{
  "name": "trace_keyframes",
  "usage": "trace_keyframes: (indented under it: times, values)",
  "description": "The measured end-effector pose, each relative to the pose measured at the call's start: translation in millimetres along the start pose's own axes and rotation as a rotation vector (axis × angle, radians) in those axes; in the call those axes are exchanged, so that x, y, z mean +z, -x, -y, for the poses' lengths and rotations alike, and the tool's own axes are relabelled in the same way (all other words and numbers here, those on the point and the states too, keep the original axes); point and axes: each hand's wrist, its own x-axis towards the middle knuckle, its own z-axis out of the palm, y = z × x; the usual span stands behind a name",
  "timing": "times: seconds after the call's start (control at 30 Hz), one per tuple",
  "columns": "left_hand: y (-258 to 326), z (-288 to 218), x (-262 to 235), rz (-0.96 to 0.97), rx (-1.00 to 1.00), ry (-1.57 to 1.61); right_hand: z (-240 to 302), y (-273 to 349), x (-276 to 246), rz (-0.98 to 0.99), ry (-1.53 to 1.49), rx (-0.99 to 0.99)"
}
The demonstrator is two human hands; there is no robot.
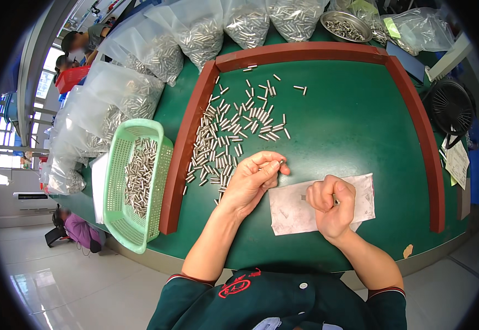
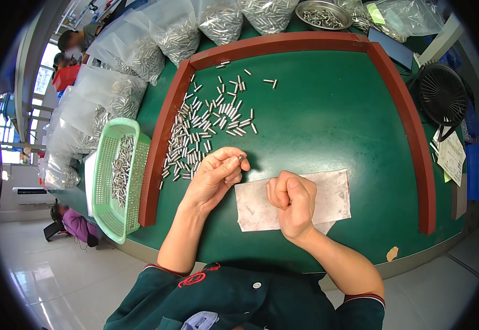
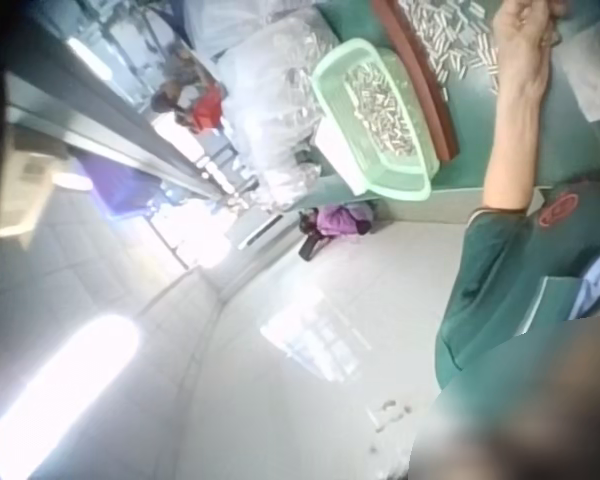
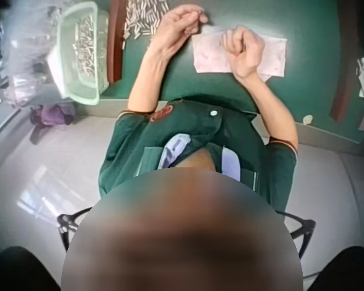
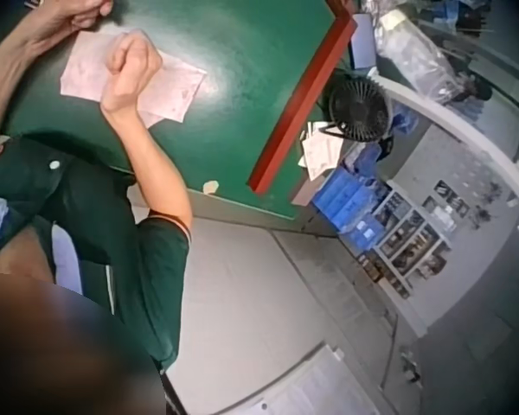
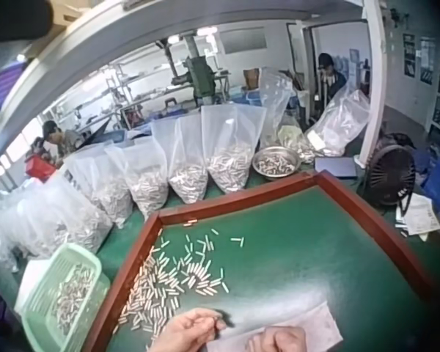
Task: Inspecting and cleaning small metal pins using a cloth and a pick tool.
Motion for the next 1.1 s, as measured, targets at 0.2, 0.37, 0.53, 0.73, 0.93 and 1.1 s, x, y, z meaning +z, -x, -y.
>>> trace_keyframes:
  times: [0.2,0.37,0.53,0.73,0.93,1.1]
  values:
    - [7,-3,16,-0.022,0.037,-0.472,0,-1,-3,-0.028,-0.028,0.003]
    - [20,10,43,0.063,0.182,-1.210,6,-7,-7,-0.093,-0.198,-0.045]
    - [21,23,40,0.019,0.303,-1.496,11,-9,-12,-0.083,-0.189,-0.053]
    - [24,16,42,0.033,0.234,-1.441,11,-4,-12,-0.047,-0.110,0.062]
    - [22,21,41,0.004,0.317,-1.354,6,-2,-12,-0.031,-0.079,0.053]
    - [22,21,39,-0.004,0.358,-1.356,4,-2,-12,-0.028,-0.114,0.046]
